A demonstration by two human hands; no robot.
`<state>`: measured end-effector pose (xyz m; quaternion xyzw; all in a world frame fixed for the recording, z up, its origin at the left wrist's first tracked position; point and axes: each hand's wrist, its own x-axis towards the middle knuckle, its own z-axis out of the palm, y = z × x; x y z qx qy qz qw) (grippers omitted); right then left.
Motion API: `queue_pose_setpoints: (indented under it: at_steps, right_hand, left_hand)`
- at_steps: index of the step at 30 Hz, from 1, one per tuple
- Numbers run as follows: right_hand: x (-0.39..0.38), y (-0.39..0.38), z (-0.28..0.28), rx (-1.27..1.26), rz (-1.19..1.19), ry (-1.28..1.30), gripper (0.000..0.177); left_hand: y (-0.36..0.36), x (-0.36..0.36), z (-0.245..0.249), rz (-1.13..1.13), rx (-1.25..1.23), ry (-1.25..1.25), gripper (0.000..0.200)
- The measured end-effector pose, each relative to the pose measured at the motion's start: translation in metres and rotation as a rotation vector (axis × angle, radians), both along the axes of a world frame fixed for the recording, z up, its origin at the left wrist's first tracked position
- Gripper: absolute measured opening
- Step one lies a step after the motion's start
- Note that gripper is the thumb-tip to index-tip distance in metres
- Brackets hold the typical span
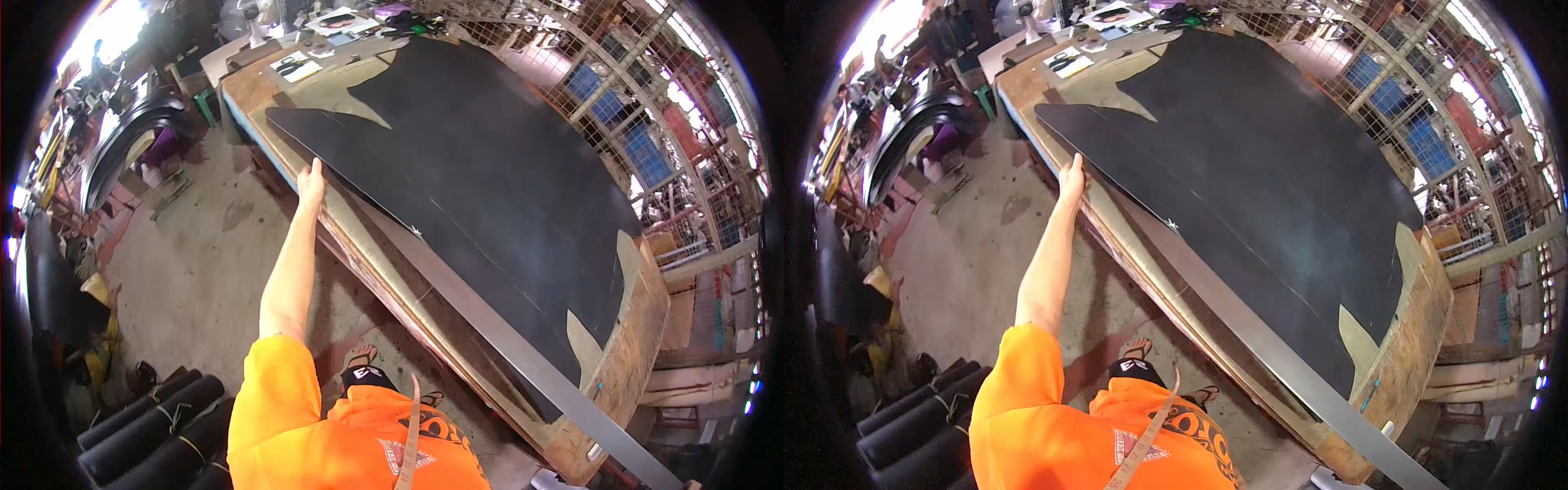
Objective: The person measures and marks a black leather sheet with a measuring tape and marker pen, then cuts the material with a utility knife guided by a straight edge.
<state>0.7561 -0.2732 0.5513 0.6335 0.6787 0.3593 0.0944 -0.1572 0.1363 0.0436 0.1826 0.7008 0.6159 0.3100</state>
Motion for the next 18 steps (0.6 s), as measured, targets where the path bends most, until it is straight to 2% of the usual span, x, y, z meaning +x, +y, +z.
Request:
queue_pose_setpoints:
  at_steps: [1, 2, 4, 5, 6, 8, 10, 12, 14, 15, 16, 18]
  right_hand:
    - [-0.009, -0.01, 0.017, 0.027, -0.027, 0.012, 0.047]
    - [-0.015, -0.017, 0.033, 0.055, -0.048, 0.021, 0.044]
    - [-0.021, -0.037, 0.054, 0.121, -0.105, -0.054, 0.035]
    - [-0.008, -0.047, 0.064, 0.117, 0.011, -0.107, 0.035]
    - [-0.005, -0.061, 0.074, 0.129, -0.029, -0.108, 0.034]
    - [-0.014, -0.077, 0.091, 0.139, -0.087, -0.114, 0.034]
    - [-0.017, -0.091, 0.094, 0.153, -0.141, -0.099, 0.033]
    - [-0.021, -0.103, 0.102, 0.15, -0.183, -0.085, 0.032]
    - [-0.025, -0.109, 0.106, 0.158, -0.21, -0.073, 0.032]
    - [-0.027, -0.11, 0.106, 0.167, -0.221, -0.064, 0.031]
    - [-0.028, -0.113, 0.108, 0.168, -0.231, -0.056, 0.031]
    - [-0.037, -0.117, 0.116, 0.171, -0.247, -0.055, 0.031]
  left_hand:
    - [0.033, -0.004, -0.012, 0.141, 0.28, 0.335, 0.054]
    - [0.045, -0.018, 0.008, -0.057, 0.125, 0.556, 0.05]
    - [0.072, -0.005, 0.037, 0.031, -0.135, 0.838, 0.054]
    - [0.08, -0.008, 0.053, 0.15, -0.305, 0.802, 0.056]
    - [0.087, -0.009, 0.069, 0.264, -0.474, 0.761, 0.057]
    - [0.077, -0.025, 0.086, 0.508, -0.433, 1.009, 0.057]
    - [0.072, -0.071, 0.079, 0.348, -0.151, 0.953, 0.055]
    - [0.036, -0.062, 0.095, 0.554, -0.101, 0.872, 0.048]
    - [0.007, -0.041, 0.052, 0.552, -0.139, 0.932, 0.046]
    - [-0.002, -0.021, 0.01, 0.49, -0.283, 1.048, 0.048]
    - [-0.019, 0.029, 0.003, 0.287, -0.512, 0.914, 0.055]
    - [-0.036, 0.101, -0.009, -0.131, -0.687, 0.939, 0.08]
